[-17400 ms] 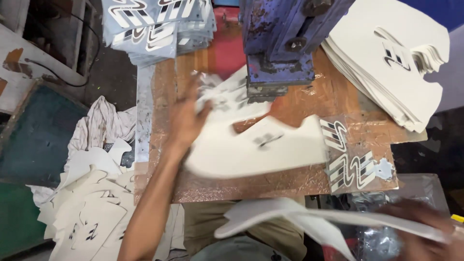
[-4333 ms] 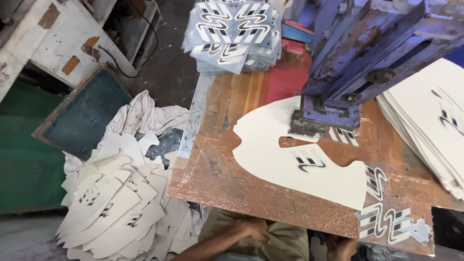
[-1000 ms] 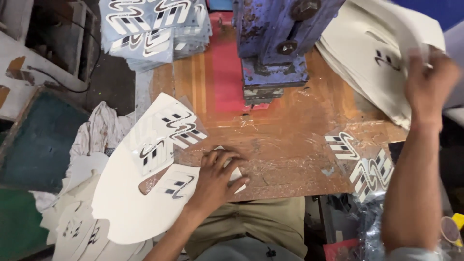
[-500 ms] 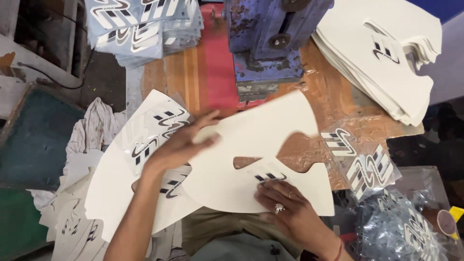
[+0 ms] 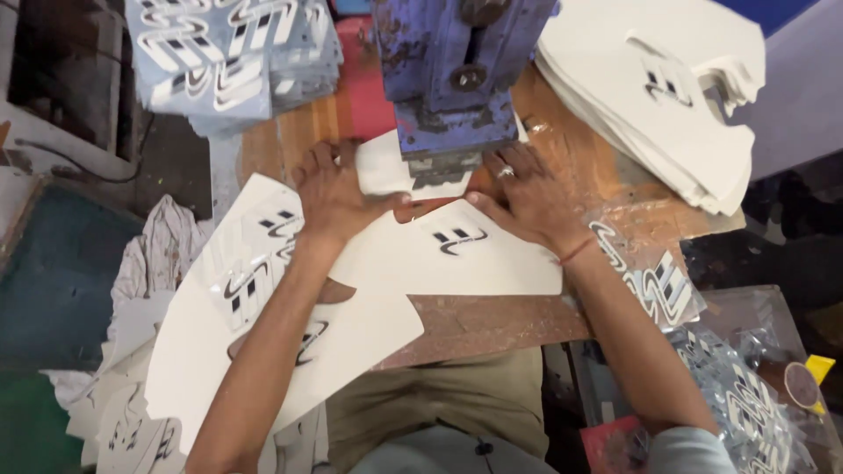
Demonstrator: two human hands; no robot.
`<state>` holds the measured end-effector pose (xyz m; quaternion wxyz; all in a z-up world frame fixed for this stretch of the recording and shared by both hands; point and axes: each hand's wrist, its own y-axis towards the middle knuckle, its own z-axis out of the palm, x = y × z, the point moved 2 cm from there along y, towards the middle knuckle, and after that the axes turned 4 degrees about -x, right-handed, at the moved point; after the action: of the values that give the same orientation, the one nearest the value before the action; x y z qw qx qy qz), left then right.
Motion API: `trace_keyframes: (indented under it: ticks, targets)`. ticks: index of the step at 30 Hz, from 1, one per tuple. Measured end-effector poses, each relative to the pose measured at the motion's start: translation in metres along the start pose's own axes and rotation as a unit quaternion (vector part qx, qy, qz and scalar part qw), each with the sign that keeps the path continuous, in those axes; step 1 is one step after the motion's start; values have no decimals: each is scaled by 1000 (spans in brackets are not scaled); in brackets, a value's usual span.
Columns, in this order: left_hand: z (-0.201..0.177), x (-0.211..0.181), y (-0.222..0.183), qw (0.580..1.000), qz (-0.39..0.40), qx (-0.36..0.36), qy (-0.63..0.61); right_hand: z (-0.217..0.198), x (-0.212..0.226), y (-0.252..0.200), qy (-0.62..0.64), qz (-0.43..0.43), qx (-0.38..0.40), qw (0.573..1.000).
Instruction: The recorder is applying decorative stickers to white shoe upper parts using an industrial press machine.
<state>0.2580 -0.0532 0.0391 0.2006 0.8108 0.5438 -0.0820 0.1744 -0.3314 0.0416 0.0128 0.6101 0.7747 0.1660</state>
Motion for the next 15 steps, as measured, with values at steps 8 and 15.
trace_keyframes:
  ticks: [8,15]
  targets:
    - [16,-8,15,1000,-20,9,-21,-11,-20,2,83,0,-55,995]
    - [31,-13,-11,997,2,10,72,-35,-1,-35,57,33,-77,995]
